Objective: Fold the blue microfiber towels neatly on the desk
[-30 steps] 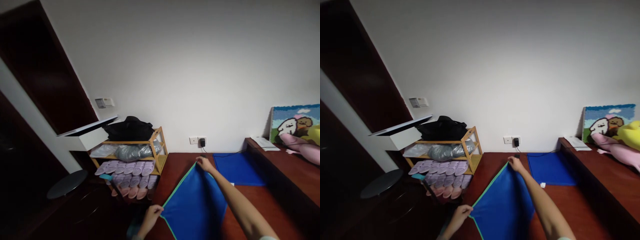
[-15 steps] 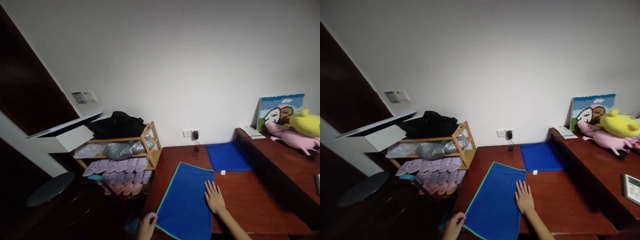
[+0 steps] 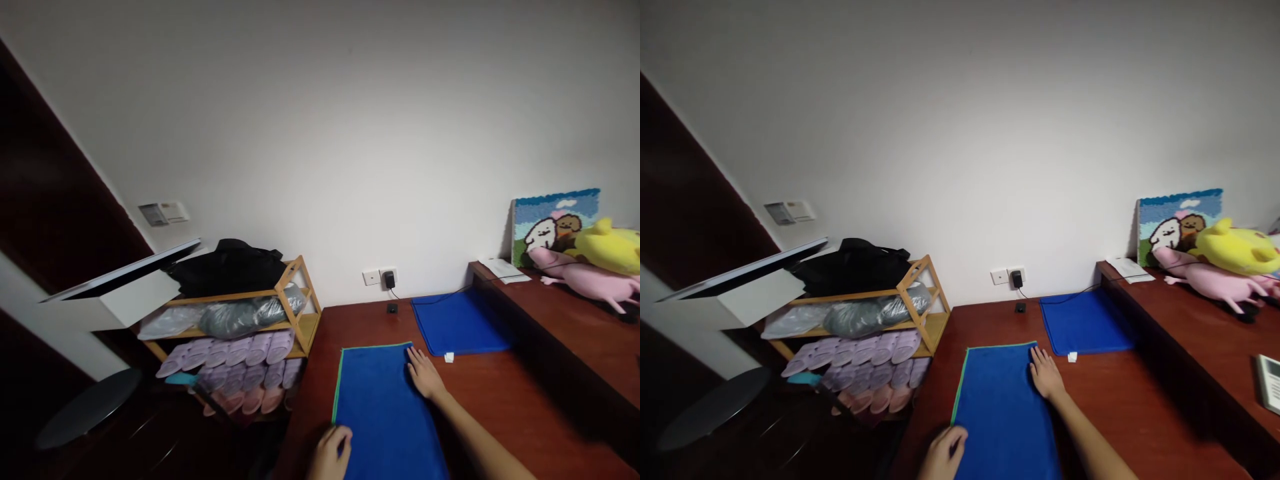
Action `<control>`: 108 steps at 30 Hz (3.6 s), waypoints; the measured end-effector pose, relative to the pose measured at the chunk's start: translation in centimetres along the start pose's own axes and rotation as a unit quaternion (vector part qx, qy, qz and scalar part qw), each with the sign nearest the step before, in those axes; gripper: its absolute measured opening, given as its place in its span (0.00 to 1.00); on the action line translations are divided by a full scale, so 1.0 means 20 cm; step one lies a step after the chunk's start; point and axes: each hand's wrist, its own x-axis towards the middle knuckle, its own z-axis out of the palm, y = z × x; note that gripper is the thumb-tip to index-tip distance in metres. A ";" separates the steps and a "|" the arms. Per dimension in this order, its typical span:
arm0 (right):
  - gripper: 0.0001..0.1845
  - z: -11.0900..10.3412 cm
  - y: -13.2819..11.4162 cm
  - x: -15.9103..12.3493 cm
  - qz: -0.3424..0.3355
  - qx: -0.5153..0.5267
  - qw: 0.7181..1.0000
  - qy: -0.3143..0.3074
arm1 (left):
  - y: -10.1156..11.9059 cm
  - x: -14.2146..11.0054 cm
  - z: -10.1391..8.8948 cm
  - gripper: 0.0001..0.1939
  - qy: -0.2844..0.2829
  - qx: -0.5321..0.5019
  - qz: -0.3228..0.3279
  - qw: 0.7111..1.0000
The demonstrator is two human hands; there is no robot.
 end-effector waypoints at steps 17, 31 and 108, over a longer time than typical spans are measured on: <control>0.38 0.11 -0.01 0.12 0.029 -0.013 0.999 0.021 | 0.28 1.00 0.76 0.30 -0.057 0.161 0.111 0.979; 0.38 0.10 -0.04 0.13 0.040 -0.069 0.997 0.015 | -0.17 0.93 0.35 0.30 -0.021 0.246 0.008 0.969; 0.38 0.13 0.00 0.32 0.055 -0.094 0.994 0.023 | -0.27 1.13 0.34 0.37 -0.039 0.265 0.001 0.964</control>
